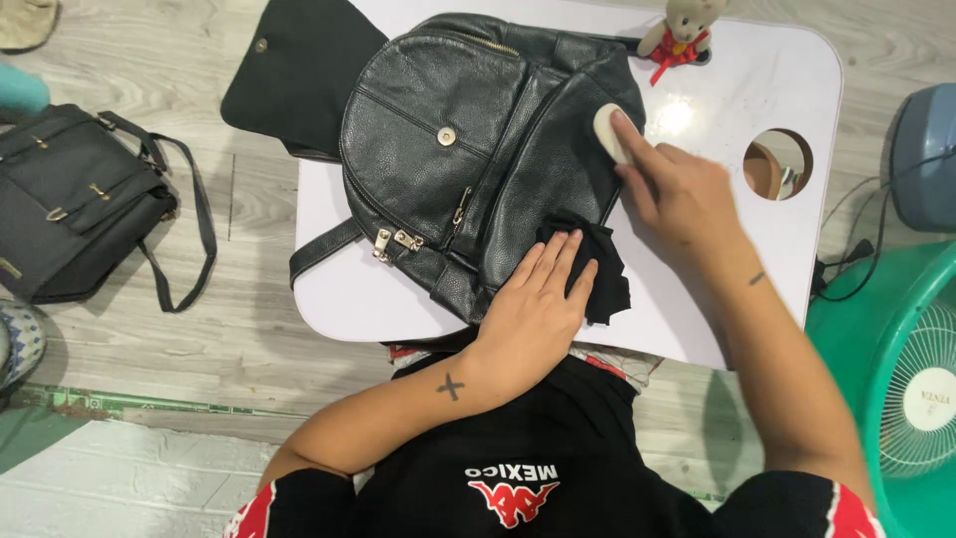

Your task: Cleaning and polishing a black leather backpack using a sponge applicator

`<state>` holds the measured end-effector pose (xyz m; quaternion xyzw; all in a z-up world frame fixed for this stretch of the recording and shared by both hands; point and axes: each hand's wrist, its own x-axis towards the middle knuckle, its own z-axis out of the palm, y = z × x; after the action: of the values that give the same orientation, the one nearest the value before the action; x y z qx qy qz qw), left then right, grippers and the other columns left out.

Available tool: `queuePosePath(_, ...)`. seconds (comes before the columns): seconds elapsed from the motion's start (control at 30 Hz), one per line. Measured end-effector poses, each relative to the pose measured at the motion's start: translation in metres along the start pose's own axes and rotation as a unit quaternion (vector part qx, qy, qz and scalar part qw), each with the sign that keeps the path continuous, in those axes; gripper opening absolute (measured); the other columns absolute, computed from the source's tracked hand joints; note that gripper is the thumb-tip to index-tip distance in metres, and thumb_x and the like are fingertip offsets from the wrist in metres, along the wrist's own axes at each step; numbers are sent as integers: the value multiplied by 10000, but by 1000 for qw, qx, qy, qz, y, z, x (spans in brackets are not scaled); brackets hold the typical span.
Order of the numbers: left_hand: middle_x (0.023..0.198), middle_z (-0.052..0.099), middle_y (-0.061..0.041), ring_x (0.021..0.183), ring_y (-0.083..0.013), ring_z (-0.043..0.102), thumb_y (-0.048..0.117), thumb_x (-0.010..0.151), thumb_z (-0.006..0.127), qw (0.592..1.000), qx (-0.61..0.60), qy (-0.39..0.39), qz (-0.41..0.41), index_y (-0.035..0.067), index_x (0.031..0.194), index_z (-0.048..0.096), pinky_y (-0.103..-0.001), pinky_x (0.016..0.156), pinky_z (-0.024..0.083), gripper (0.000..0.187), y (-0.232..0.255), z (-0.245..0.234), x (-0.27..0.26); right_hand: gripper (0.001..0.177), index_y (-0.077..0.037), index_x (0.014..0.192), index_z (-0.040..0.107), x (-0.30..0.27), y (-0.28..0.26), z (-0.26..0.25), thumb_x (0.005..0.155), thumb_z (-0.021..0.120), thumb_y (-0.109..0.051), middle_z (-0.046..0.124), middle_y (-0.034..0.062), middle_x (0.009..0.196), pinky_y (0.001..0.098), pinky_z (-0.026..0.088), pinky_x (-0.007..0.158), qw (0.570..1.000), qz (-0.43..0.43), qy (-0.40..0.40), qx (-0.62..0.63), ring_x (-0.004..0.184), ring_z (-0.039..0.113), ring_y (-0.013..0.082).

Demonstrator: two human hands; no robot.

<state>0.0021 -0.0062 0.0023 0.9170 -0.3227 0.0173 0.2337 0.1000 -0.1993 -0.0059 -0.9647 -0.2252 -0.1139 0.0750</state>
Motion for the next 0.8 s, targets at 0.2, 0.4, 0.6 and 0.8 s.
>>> queuePosePath(0.2, 1269, 422, -296, 1237, -370, 387, 137, 782, 516, 993, 106, 51, 1, -38, 1167, 527, -443, 1051, 224, 423, -26, 4, 39, 497, -144, 1396, 427, -10, 10, 7, 914, 548, -145, 598, 159, 732, 424, 469, 585, 981, 39, 80, 170, 701, 609, 350)
queuePosePath(0.4, 1423, 235, -158, 1331, -266, 189, 223, 887, 361, 973, 232, -6, 9, 93, 1326, 427, -400, 1093, 135, 462, -50, 19, 103, 434, -133, 1427, 317, -6, 11, -15, 1001, 389, -176, 510, 14, 682, 261, 260, 499, 941, 179, 55, 281, 547, 335, 106)
queuePosePath(0.6, 1393, 328, -148, 1323, -258, 205, 239, 845, 365, 963, 268, -22, 27, 36, 1268, 467, -401, 1095, 110, 480, -45, 21, 95, 427, -121, 1407, 349, -8, 15, -13, 987, 428, -134, 292, -28, 607, 247, 246, 528, 938, 153, 61, 304, 547, 224, 99)
queuePosePath(0.8, 1305, 433, -193, 1270, -296, 340, 93, 762, 435, 991, 134, 5, 12, -22, 1165, 524, -450, 1066, 169, 428, -36, -7, 37, 424, -205, 1250, 579, -11, 22, 7, 831, 645, -210, 655, 87, 788, 356, 482, 656, 956, 55, 50, 285, 725, 630, 292)
